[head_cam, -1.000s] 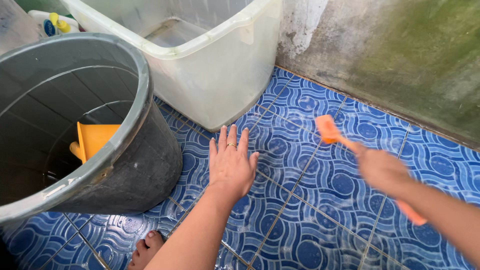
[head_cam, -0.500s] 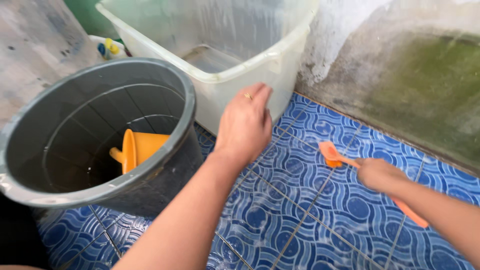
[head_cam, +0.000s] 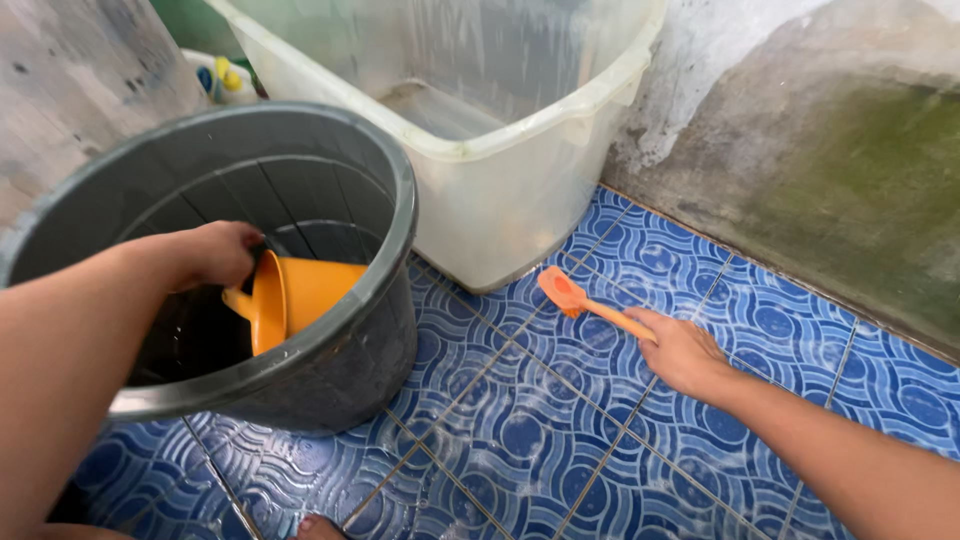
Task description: The person scrubs blue patterned floor tiles with an orange brush, applying liquid soap from a white bottle. They use a yellow cup to scoop water from a bucket and rinse the floor, repeating the scrubbing and rinsing cycle.
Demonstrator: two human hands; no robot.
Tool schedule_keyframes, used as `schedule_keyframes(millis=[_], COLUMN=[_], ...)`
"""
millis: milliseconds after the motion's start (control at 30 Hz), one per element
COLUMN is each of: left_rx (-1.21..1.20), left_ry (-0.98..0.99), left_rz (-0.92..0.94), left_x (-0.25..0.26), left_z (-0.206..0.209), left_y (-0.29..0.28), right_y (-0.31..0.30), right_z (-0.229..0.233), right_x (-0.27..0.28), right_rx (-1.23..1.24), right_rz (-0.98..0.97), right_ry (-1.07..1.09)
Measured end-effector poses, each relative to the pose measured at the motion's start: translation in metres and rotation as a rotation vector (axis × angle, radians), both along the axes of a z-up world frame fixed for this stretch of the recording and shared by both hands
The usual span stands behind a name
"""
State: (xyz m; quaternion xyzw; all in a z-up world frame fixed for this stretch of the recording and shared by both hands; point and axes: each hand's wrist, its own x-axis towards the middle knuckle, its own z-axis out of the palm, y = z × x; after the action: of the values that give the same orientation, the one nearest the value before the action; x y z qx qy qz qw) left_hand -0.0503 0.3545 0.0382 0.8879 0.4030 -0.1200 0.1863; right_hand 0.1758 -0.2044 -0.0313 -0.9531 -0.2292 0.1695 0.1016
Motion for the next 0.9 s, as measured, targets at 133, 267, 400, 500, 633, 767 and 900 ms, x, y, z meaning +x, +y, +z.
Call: schedule_keyframes(millis=[133, 267, 400, 500, 633, 767, 900], left_rx=[-0.163, -0.074, -0.042, -0.075, -0.029, 0.254, 0.35], left_ry=[0.27, 0.476, 0.526, 0.468, 0.354, 0.461, 0.482], left_rz=[-0.115, -0.227, -0.325, -0.309, -0.401, -0.415, -0.453], left_x=[-0.021, -0.025, -0.035, -0.033, -0.028, -0.019, -0.02], left_z=[-0.023, -0.026, -0.029, -0.018, 0.008, 0.036, 0.023], left_y=[0.013, -0.006, -0.013, -0.008, -0.016, -0.051, -0.071], right_y=[0.008, 0.012, 0.007, 0.002, -0.009, -0.014, -0.011], right_z=[-0.008, -0.023, -0.034, -0.036, -0.034, -0.026, -0.016], right_x=[-0.004, 0.0, 0.002, 0.01, 0.023, 0.022, 0.013], right_rx=[-0.025, -0.212, -0.277, -0.276, -0.392, -0.411, -0.406], right_rz=[-0.01, 0.013, 0.052, -0.012, 0.012, -0.007, 0.05], right_ry=[0.045, 0.088, 0.069, 0.114, 0.054, 0.048, 0.007])
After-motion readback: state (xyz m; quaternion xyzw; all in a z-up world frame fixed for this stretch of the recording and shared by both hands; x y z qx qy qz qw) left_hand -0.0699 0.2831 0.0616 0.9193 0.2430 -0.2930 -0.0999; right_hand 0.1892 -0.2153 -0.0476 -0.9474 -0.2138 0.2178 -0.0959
